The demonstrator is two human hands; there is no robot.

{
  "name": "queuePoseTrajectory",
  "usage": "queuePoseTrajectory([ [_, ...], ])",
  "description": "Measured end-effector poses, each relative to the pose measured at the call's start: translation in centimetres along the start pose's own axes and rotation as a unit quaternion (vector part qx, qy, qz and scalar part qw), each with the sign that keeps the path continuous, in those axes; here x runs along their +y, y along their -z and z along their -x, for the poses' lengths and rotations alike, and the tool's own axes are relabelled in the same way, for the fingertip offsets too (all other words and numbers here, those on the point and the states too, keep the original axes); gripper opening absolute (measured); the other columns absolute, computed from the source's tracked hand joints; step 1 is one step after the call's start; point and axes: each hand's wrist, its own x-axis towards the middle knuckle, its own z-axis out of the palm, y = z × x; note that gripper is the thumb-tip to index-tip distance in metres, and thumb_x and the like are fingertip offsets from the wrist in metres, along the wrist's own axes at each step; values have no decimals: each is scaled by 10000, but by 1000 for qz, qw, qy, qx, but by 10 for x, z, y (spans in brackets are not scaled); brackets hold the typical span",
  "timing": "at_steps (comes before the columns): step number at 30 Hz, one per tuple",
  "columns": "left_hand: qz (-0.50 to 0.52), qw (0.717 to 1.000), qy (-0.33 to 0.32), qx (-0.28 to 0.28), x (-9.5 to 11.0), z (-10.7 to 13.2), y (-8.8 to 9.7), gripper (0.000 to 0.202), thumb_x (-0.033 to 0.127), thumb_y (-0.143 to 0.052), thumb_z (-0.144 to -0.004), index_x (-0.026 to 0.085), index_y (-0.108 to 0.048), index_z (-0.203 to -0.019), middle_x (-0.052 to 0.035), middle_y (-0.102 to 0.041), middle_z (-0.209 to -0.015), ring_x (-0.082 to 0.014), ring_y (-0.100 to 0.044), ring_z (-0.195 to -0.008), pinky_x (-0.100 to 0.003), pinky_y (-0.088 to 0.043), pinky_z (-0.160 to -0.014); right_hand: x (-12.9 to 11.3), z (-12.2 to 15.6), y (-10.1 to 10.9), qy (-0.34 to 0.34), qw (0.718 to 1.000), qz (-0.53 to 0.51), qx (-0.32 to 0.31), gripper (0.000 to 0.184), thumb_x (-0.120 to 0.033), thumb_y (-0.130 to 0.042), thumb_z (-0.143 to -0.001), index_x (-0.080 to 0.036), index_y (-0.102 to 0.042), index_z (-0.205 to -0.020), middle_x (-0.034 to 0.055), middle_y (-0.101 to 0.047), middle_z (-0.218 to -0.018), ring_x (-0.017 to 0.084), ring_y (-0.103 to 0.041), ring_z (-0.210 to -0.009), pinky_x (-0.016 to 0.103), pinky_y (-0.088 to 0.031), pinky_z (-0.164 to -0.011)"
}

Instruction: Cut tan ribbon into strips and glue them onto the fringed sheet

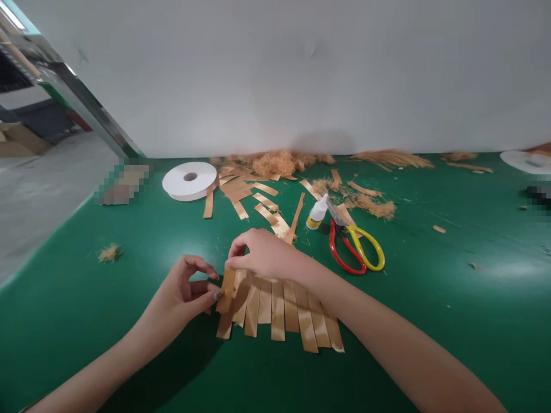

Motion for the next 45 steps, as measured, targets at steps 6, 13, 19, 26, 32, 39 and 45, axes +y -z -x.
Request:
queuePoseTrajectory([
  [6, -195, 978, -76, -11, -7, 0, 3, 97, 205, -535, -779, 209, -491, -866, -19, -577, -849, -128, -570, -703, -237, -447, -586, 15, -12, -9, 3, 999, 35, 7, 191, -385, -607, -740, -205, -632, -683, 50, -625, -814, 189, -541, -832, 278, -372, -630],
  [13, -312, 932, -183, -25, -9, 0, 1, 105, 118, -445, -810, 213, -489, -801, -9, -577, -871, -93, -501, -622, -199, -406, -541, 20, -13, -13, 9, 999, 51, 13, 247, -435, -573, -768, -213, -621, -674, 47, -609, -806, 214, -491, -911, 309, -364, -668],
  [19, -345, 919, -187, -40, -10, 3, 0, 109, 154, -424, -861, 215, -504, -820, -24, -611, -931, -98, -518, -619, -202, -394, -523, 17, -13, -15, 8, 997, 79, 19, 231, -405, -555, -780, -205, -612, -680, 49, -603, -803, 218, -469, -903, 314, -355, -655],
  [26, -320, 924, -204, -47, -6, 3, -1, 127, 103, -434, -830, 197, -515, -805, -28, -630, -899, -101, -558, -655, -190, -397, -517, 14, -13, -16, 6, 996, 86, 29, 221, -384, -568, -772, -196, -606, -660, 44, -604, -788, 211, -472, -886, 301, -354, -634],
  [32, -319, 922, -213, -41, -8, 3, -2, 139, 74, -439, -802, 185, -521, -779, -15, -632, -869, -83, -544, -619, -178, -387, -494, 17, -13, -20, 16, 994, 91, 54, 189, -340, -578, -769, -194, -610, -654, 43, -611, -782, 204, -483, -871, 294, -352, -625],
  [39, -385, 882, -269, -41, -4, 4, 1, 143, 133, -415, -856, 184, -548, -873, -45, -588, -926, -129, -563, -791, -243, -485, -646, 18, -14, -21, 20, 992, 107, 60, 193, -342, -611, -763, -196, -611, -637, 35, -612, -761, 201, -484, -856, 286, -349, -610],
  [45, -557, 774, -297, -45, -5, 4, 1, 194, 173, -441, -836, 179, -585, -964, -78, -507, -945, -212, -500, -826, -344, -487, -617, 22, -14, -24, 37, 992, 103, 68, 199, -356, -606, -769, -203, -609, -642, 33, -600, -756, 196, -488, -837, 276, -343, -588],
])
